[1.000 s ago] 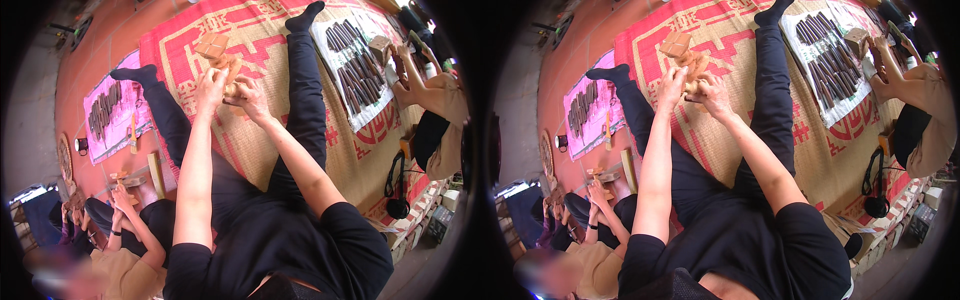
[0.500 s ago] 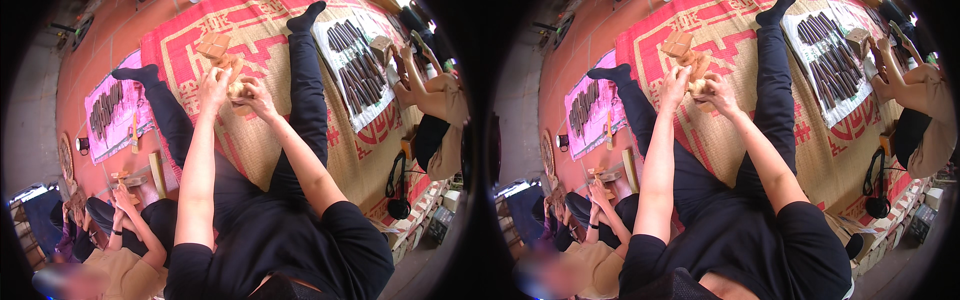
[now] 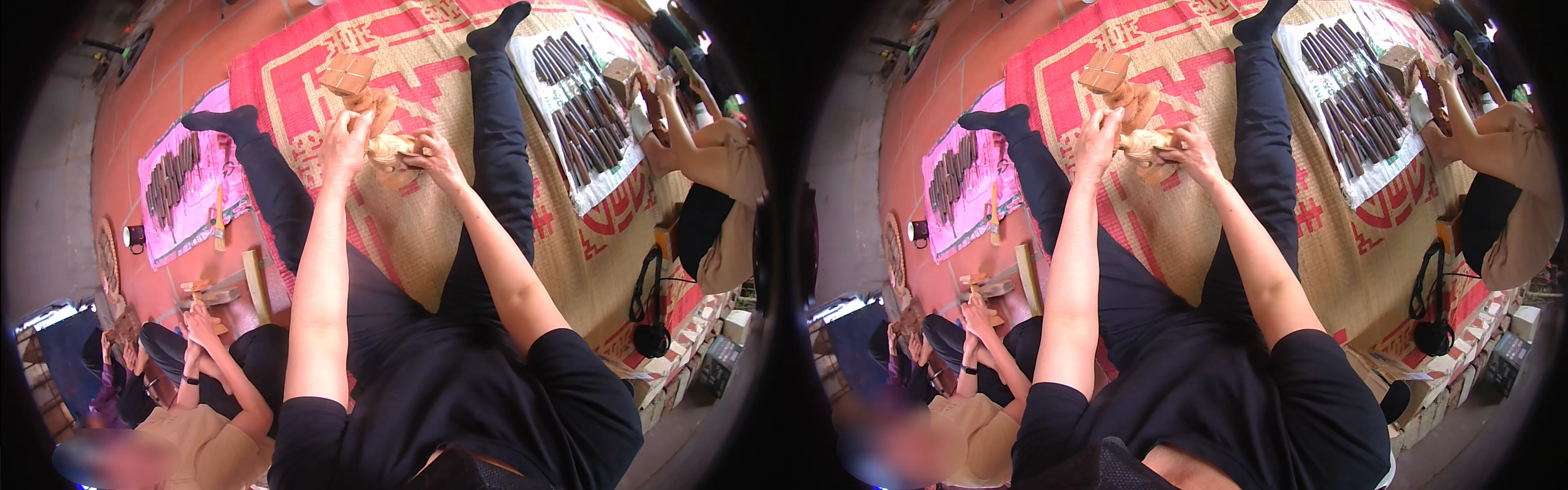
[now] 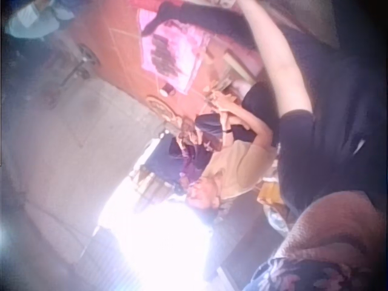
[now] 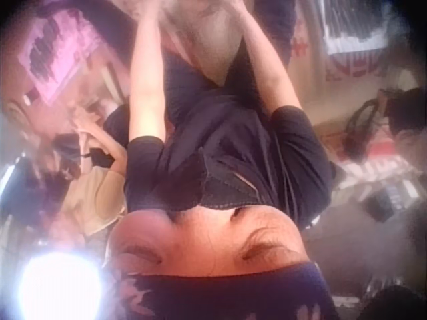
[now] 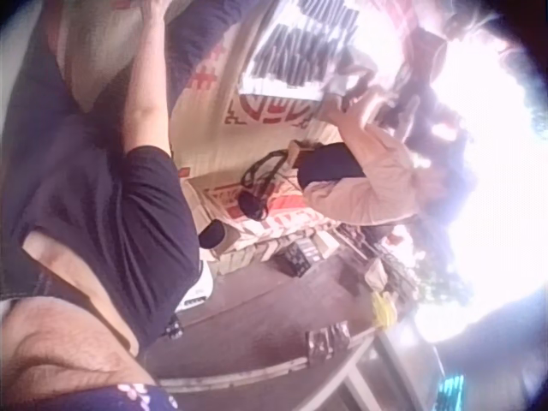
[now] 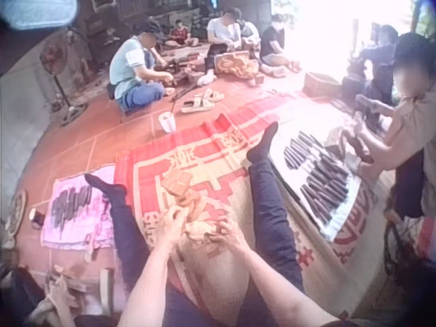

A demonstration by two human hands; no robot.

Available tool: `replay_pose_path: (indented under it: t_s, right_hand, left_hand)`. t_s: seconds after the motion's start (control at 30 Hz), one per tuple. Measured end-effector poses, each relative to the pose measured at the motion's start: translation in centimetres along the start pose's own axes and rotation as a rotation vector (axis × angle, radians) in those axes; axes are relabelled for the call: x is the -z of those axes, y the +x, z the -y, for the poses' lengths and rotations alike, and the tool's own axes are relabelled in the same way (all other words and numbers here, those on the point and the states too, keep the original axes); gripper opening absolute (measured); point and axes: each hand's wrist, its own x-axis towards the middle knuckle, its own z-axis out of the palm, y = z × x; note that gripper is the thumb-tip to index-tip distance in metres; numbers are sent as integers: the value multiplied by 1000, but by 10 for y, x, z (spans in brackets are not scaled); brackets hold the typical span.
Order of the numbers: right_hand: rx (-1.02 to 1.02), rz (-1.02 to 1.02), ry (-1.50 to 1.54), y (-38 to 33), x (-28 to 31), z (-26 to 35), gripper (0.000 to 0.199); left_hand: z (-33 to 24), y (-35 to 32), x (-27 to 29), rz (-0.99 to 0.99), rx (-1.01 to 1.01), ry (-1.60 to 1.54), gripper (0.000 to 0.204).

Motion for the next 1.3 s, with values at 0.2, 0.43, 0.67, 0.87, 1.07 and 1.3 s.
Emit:
replay_pose_path:
  t_s: [0.2,0.43,0.67,0.87,1.07,1.3]
  right_hand:
    - [63,-43,44,4,-3,26,28]
    - [-44,-99,-179,4,11,-5,27]
    - [-108,-14,296,-3,-16,27,24]
    - [-161,-283,-18,3,-3,-14,26]
    - [-196,-284,176,-12,-37,1,30]
    - [-249,-354,68,-5,-29,-3,29]
  left_hand:
    - [1,0,-1,-5,-27,12,53]
    - [7,1,0,3,-21,-5,53]
    - [-4,-3,-1,-14,-36,4,51]
    - [-2,-3,-1,-12,-33,6,51]
    - [-7,-5,0,-18,-28,12,53]
    - [-11,-9,-3,-20,-30,56,50]
